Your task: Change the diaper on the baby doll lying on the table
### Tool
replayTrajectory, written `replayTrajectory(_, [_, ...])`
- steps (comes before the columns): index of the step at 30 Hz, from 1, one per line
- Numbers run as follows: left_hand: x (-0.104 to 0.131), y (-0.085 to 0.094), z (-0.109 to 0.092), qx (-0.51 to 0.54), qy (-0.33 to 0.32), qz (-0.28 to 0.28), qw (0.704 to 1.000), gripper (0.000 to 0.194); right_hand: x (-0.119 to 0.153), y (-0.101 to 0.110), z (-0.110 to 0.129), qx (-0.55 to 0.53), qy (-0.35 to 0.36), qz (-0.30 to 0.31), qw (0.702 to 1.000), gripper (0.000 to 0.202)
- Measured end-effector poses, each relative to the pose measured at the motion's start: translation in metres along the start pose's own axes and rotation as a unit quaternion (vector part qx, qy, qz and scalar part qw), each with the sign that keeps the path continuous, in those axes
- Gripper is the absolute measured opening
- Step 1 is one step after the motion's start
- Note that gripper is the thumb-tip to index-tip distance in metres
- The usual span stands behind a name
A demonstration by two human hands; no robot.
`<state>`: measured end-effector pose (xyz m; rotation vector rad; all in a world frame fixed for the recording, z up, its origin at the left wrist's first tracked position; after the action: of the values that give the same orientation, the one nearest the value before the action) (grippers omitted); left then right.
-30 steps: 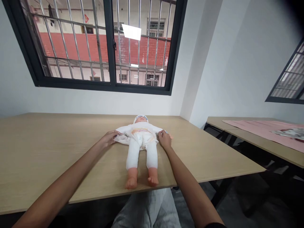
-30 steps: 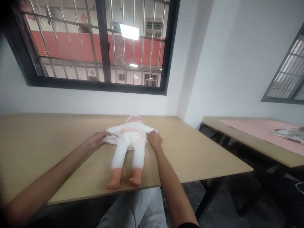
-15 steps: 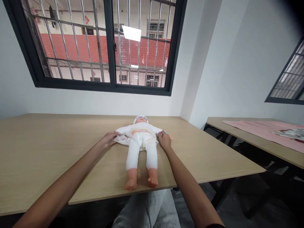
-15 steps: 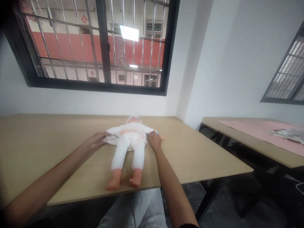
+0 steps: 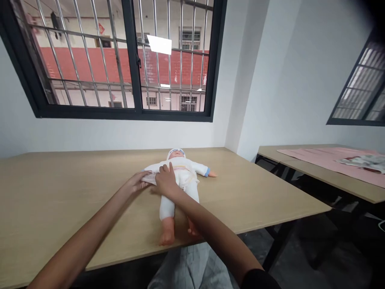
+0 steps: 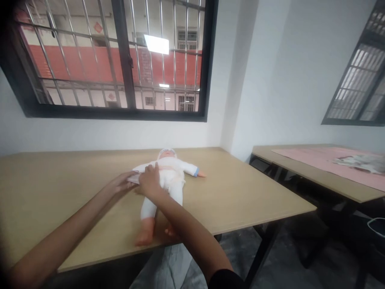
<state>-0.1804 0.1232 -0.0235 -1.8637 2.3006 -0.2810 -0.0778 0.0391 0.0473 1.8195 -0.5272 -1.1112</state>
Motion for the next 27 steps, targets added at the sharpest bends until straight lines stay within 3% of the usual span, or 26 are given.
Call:
replayTrajectory(2, [0.002, -0.003, 0.002, 0.023, 0.018, 0.001, 1.000, 0.016, -0.006, -0.011, 0.001, 0.029, -0.003, 0.009, 1.000, 0.030])
replayTrajectory(4, [0.002, -0.004, 0.004, 0.048, 0.032, -0.004, 0.998, 0.015, -0.008, -0.009, -0.009, 0.026, -0.016, -0.018, 0.999, 0.023])
replayTrajectory(10, [-0.004, 0.004, 0.010, 0.093, 0.061, -0.041, 0.993, 0.009, -0.007, 0.004, -0.069, -0.043, -0.158, -0.018, 0.986, 0.030])
replayTrajectory(14, [-0.001, 0.007, 0.008, 0.088, 0.063, -0.049, 0.993, 0.012, -0.009, -0.001, -0.090, -0.079, -0.212, 0.007, 0.974, 0.028])
replayTrajectory(19, [0.003, 0.005, 0.002, 0.075, 0.046, -0.047, 0.995, 0.019, -0.012, -0.005, -0.086, -0.078, -0.213, 0.003, 0.974, 0.023])
replayTrajectory(23, [0.005, 0.005, -0.004, 0.064, 0.031, -0.050, 0.996, 0.010, -0.020, 0.000, -0.072, -0.050, -0.156, -0.014, 0.986, 0.025])
replayTrajectory(27, [0.009, -0.005, -0.012, 0.056, 0.002, -0.027, 0.998, 0.010, -0.031, -0.012, -0.053, 0.008, -0.096, 0.031, 0.995, 0.024])
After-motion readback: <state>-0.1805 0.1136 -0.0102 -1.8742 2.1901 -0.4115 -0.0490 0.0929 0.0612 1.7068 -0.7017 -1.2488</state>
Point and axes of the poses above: each hand's wrist, its own x-axis away from the middle knuckle, its own y-axis out of the back of the hand, z = x × y, the point moved 8 cm from there along -x, towards the middle knuckle, and after that the axes turned 4 degrees about x, right-handed, at the moved point
